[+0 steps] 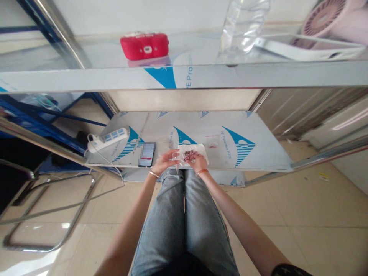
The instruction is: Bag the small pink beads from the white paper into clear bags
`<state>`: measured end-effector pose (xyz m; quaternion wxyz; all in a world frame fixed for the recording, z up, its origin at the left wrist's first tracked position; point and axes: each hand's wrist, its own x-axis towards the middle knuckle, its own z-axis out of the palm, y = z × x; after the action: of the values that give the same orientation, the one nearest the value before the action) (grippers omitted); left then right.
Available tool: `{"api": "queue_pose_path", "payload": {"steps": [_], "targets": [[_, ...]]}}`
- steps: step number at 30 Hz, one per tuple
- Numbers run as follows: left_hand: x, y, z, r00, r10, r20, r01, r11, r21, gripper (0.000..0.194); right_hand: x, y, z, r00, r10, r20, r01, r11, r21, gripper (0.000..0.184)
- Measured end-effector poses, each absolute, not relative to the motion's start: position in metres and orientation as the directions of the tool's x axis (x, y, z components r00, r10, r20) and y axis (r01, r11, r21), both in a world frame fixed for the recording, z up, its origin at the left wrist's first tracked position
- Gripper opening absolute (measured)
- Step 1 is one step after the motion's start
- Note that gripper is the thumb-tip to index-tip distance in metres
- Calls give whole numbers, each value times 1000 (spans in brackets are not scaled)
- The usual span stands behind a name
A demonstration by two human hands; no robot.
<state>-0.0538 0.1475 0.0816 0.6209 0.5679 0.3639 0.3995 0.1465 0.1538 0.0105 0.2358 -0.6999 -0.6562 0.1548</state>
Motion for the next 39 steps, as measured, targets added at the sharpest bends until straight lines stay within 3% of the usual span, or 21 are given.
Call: {"api": "queue_pose_path", "payload": {"steps": [15, 21, 24, 27, 30, 34, 39], "targets": [[-56, 145, 78, 397, 918, -17, -74, 51, 996, 57, 133, 154, 10, 129, 991, 41, 913, -102, -395, 32], [-56, 144, 78, 380, 925, -30, -104, 76, 992, 58, 137, 153, 10, 98, 994, 55, 898, -64, -436, 25], [-55, 143, 77, 347, 937, -50, -143, 106, 984, 55, 140, 156, 10, 136, 984, 119, 845, -52, -533, 21], [-54, 142, 77, 336, 939, -78, -175, 143, 974, 51, 140, 160, 23, 167, 958, 234, 721, 44, -692, 18], [-53, 141, 81, 355, 929, -103, -188, 179, 966, 49, 138, 161, 54, 161, 908, 386, 537, 248, -806, 17], [-51, 140, 86, 388, 914, -118, -197, 208, 958, 46, 132, 152, 105, 74, 868, 490, 371, 433, -822, 16], [-48, 137, 95, 421, 887, -190, -253, 316, 915, 39, 129, 141, 134, -125, 858, 499, 386, 505, -772, 12]]}}
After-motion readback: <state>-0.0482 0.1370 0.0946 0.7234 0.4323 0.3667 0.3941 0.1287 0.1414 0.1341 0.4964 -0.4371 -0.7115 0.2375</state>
